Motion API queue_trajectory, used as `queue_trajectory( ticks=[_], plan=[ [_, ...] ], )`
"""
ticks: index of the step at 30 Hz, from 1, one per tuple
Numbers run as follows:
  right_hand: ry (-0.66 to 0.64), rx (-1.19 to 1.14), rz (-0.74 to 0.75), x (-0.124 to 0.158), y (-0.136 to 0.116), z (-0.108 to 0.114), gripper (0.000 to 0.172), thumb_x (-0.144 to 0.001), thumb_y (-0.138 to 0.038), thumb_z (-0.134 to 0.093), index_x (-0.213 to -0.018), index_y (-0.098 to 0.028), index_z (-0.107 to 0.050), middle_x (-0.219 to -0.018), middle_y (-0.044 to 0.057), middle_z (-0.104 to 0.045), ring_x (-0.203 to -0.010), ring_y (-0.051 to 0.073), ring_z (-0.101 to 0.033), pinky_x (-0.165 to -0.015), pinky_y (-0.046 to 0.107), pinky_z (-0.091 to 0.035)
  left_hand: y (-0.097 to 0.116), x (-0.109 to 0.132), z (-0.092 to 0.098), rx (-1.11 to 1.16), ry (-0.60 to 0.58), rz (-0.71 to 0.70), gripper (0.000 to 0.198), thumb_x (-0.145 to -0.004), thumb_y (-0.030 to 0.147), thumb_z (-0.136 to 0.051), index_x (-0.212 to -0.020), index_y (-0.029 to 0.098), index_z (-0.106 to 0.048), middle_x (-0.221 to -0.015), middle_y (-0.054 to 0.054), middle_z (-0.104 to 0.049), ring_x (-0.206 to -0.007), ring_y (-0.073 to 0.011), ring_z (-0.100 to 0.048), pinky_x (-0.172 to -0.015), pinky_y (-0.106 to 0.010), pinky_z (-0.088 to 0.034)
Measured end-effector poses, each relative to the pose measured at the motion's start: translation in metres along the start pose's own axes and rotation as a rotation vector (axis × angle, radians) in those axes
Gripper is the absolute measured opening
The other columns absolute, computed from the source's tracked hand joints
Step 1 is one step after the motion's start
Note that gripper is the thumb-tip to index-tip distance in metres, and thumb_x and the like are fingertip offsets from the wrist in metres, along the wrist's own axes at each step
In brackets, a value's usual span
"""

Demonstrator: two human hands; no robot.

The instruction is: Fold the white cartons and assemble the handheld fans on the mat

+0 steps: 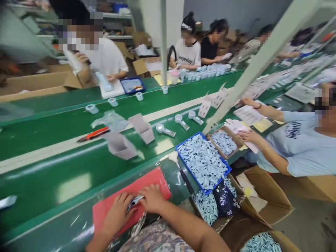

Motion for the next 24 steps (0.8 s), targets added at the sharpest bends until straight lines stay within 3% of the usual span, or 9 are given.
queue_trajectory(
  ticks=[2,5,8,12,15,17,19,22,24],
  plan=[
    [0.066,-0.076,0.016,0.007,0.006,0.014,0.036,-0.092,-0.023,-0.063,-0.127,-0.025,-0.072,-0.13,0.008,-0.072,-0.121,0.027,-0.063,-0.107,0.044,-0.047,-0.015,0.022,0.008,-0.031,-0.05,0.031,0.039,-0.087,0.012,-0.059,-0.12,0.026,-0.073,-0.121,-0.008,-0.072,-0.119,-0.0273,-0.064,-0.107,-0.044,-0.053],
    [0.329,-0.066,-0.07,0.021,0.043,0.077,0.034,-0.095,-0.02,-0.054,-0.122,-0.024,-0.073,-0.121,0.009,-0.073,-0.114,0.024,-0.063,-0.103,0.039,-0.048,-0.053,0.022,0.032,-0.114,-0.01,0.036,0.044,-0.084,0.006,-0.052,-0.114,0.028,-0.076,-0.12,-0.01,-0.071,-0.114,-0.028,-0.065,-0.102,-0.043,-0.055],
    [0.646,0.139,-0.293,0.032,0.092,0.165,0.034,-0.098,-0.025,-0.047,-0.119,-0.018,-0.073,-0.114,0.014,-0.072,-0.111,0.027,-0.062,-0.102,0.042,-0.047,-0.112,0.002,0.069,-0.221,0.091,0.018,0.041,-0.086,0.009,-0.05,-0.107,0.028,-0.079,-0.12,-0.011,-0.071,-0.119,-0.0318,-0.062,-0.104,-0.047,-0.053],
    [0.766,0.407,-0.64,0.015,0.131,0.246,0.044,-0.1,-0.032,-0.047,-0.129,-0.006,-0.069,-0.121,0.024,-0.067,-0.116,0.034,-0.059,-0.101,0.045,-0.043,-0.178,-0.043,0.126,-0.363,0.24,0.053,0.042,-0.096,0.013,-0.041,-0.109,0.028,-0.077,-0.139,-0.005,-0.065,-0.142,-0.035,-0.045,-0.111,-0.057,-0.046],
    [0.661,0.485,-0.822,-0.009,0.142,0.262,0.051,-0.099,-0.04,-0.054,-0.128,-0.002,-0.07,-0.121,0.03,-0.066,-0.118,0.039,-0.059,-0.098,0.047,-0.042,-0.189,-0.079,0.152,-0.413,0.276,0.11,0.044,-0.098,0.009,-0.039,-0.115,0.023,-0.076,-0.156,-0.008,-0.052,-0.153,-0.039,-0.031,-0.115,-0.067,-0.036],
    [0.572,0.505,-0.907,-0.018,0.15,0.258,0.052,-0.097,-0.042,-0.057,-0.124,-0.001,-0.074,-0.118,0.033,-0.065,-0.116,0.042,-0.061,-0.093,0.049,-0.043,-0.19,-0.102,0.15,-0.371,0.205,0.172,0.041,-0.095,0.008,-0.046,-0.116,0.023,-0.078,-0.16,-0.013,-0.048,-0.153,-0.0405,-0.032,-0.117,-0.064,-0.036],
    [0.587,0.493,-0.988,-0.017,0.161,0.256,0.052,-0.097,-0.044,-0.056,-0.129,-0.006,-0.074,-0.125,0.035,-0.062,-0.121,0.043,-0.059,-0.089,0.052,-0.042,-0.192,-0.119,0.136,-0.271,0.101,0.165,0.045,-0.09,0.003,-0.051,-0.12,0.024,-0.077,-0.162,-0.014,-0.046,-0.153,-0.0384,-0.036,-0.117,-0.057,-0.041],
    [0.662,0.364,-1.014,-0.005,0.181,0.256,0.057,-0.097,-0.054,-0.05,-0.138,-0.02,-0.071,-0.133,0.035,-0.058,-0.129,0.04,-0.056,-0.084,0.056,-0.039,-0.206,-0.119,0.123,-0.154,0.097,0.119,0.067,-0.082,-0.005,-0.05,-0.141,0.026,-0.065,-0.167,-0.013,-0.038,-0.156,-0.0338,-0.032,-0.125,-0.051,-0.035],
    [0.728,0.304,-0.988,0.006,0.191,0.259,0.066,-0.093,-0.064,-0.044,-0.143,-0.026,-0.067,-0.132,0.037,-0.057,-0.13,0.037,-0.057,-0.079,0.058,-0.037,-0.228,-0.095,0.127,-0.136,0.138,0.138,0.077,-0.082,-0.006,-0.045,-0.151,0.026,-0.054,-0.169,-0.011,-0.034,-0.157,-0.0304,-0.031,-0.127,-0.05,-0.033]
  ],
)
Point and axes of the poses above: each hand's wrist, its own x-axis away from the middle knuckle, its own z-axis out of the back of the hand, y = z × x, the point moved 6 cm from there along -x, towards the middle knuckle
